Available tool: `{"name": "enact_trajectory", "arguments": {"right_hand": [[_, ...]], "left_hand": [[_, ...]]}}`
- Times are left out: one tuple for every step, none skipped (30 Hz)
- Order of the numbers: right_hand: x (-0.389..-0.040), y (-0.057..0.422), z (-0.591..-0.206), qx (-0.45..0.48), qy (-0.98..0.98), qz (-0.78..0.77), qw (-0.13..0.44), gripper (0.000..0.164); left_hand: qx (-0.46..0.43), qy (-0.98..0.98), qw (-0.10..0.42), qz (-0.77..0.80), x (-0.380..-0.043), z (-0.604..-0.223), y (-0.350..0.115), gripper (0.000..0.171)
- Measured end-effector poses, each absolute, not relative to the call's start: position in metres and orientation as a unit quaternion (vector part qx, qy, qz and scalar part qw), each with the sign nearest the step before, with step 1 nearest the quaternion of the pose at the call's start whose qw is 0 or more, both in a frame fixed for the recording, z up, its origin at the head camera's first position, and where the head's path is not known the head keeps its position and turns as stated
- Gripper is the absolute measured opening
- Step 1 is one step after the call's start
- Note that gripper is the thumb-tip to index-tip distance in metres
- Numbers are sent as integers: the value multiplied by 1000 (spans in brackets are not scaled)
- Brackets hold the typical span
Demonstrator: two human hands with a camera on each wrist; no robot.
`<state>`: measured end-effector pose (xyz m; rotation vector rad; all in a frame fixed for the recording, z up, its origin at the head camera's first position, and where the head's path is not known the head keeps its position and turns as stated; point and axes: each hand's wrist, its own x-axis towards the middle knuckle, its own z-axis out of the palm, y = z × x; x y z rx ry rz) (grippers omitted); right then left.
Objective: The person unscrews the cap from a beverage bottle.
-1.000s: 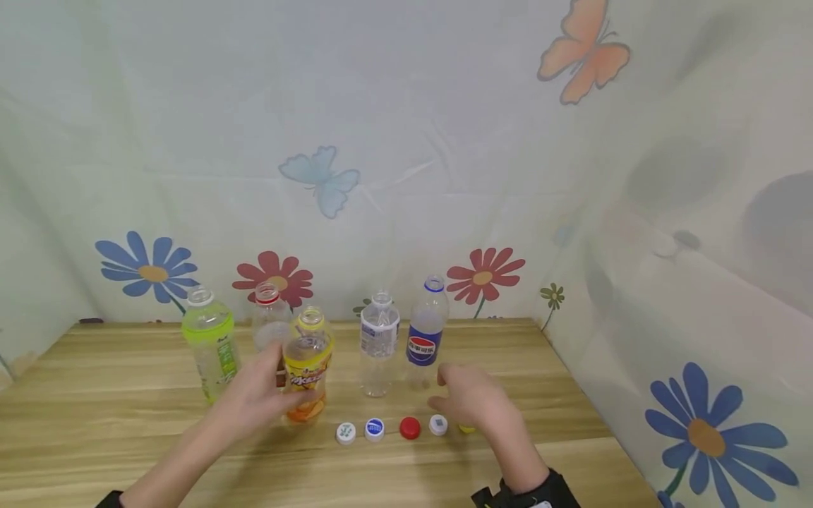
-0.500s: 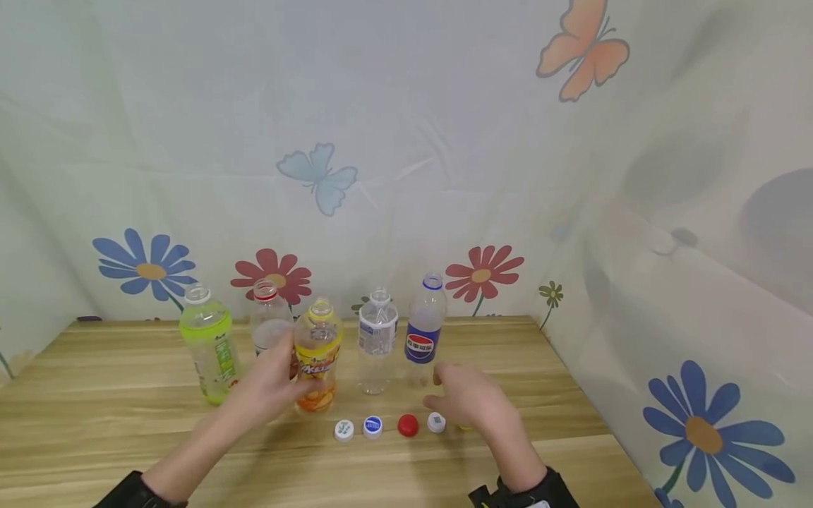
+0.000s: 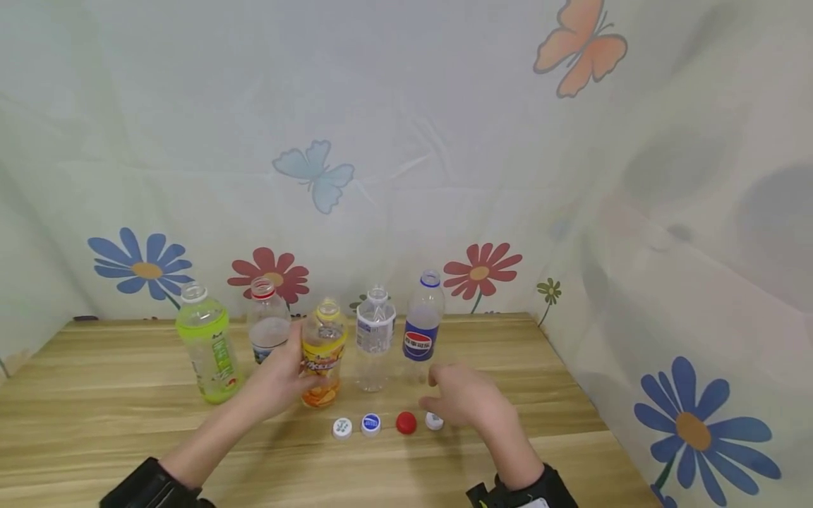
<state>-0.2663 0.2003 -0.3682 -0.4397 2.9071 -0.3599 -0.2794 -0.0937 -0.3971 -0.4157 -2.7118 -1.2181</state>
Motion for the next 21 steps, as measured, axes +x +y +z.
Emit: {"name": "enact_trajectory", "arguments": {"right_hand": [[-266, 200, -368, -148, 977, -120, 90, 27], [-266, 200, -369, -148, 978, -119, 91, 27], [-266, 200, -369, -148, 977, -119, 92, 27], [-266, 200, -369, -148, 977, -119, 92, 27], [-266, 200, -369, -148, 977, -120, 94, 27], [-266, 199, -368, -147, 977, -121, 95, 26], [-266, 199, -368, -147, 977, -121, 95, 26], [-266, 199, -368, -146, 977, -121, 96, 26], [-266, 199, -368, -146, 977, -122, 97, 27], [-265, 200, -367, -146, 977, -123, 97, 26], [-265, 200, -367, -145, 977, -123, 98, 27], [-265, 200, -367, -145, 977, -124, 99, 27], [-265, 200, -367, -144, 977, -124, 99, 28], [-265, 200, -367, -144, 977, -124, 100, 28], [-265, 200, -367, -144, 977, -124, 100, 28], [-265, 200, -367, -144, 976, -126, 101, 28], [-265, 200, -367, -145, 976, -126, 101, 28], [-265, 200, -367, -146, 976, -127, 102, 27], [-265, 200, -368, -148, 976, -127, 102, 27], [-265, 200, -368, -149, 975, -128, 102, 27], [-265, 200, -368, -151, 975, -129, 102, 27]], "left_hand": [[-136, -902, 70, -403, -280, -397, -94, 87], [-135, -903, 70, -403, -281, -398, -94, 87], [-133, -903, 69, -403, -281, -398, -94, 86], [-131, -903, 70, -403, -282, -398, -93, 86], [-130, -903, 70, -404, -283, -398, -93, 85], [-128, -903, 68, -405, -284, -398, -93, 84], [-127, -902, 68, -406, -285, -399, -93, 84], [-126, -901, 68, -409, -285, -399, -92, 83], [-124, -901, 69, -409, -286, -399, -92, 83], [-122, -901, 66, -412, -287, -399, -92, 82], [-122, -901, 67, -411, -288, -399, -91, 82], [-122, -902, 67, -409, -289, -399, -91, 82], [-122, -902, 67, -410, -290, -398, -91, 82], [-122, -901, 67, -411, -292, -399, -91, 82], [-122, -900, 67, -413, -293, -399, -91, 83], [-122, -900, 67, -414, -294, -399, -90, 84], [-123, -899, 70, -414, -295, -400, -90, 86], [-120, -899, 69, -416, -296, -401, -90, 87], [-118, -898, 68, -419, -296, -401, -90, 88], [-116, -898, 68, -420, -297, -402, -90, 89], [-113, -898, 68, -420, -297, -402, -90, 89]]}}
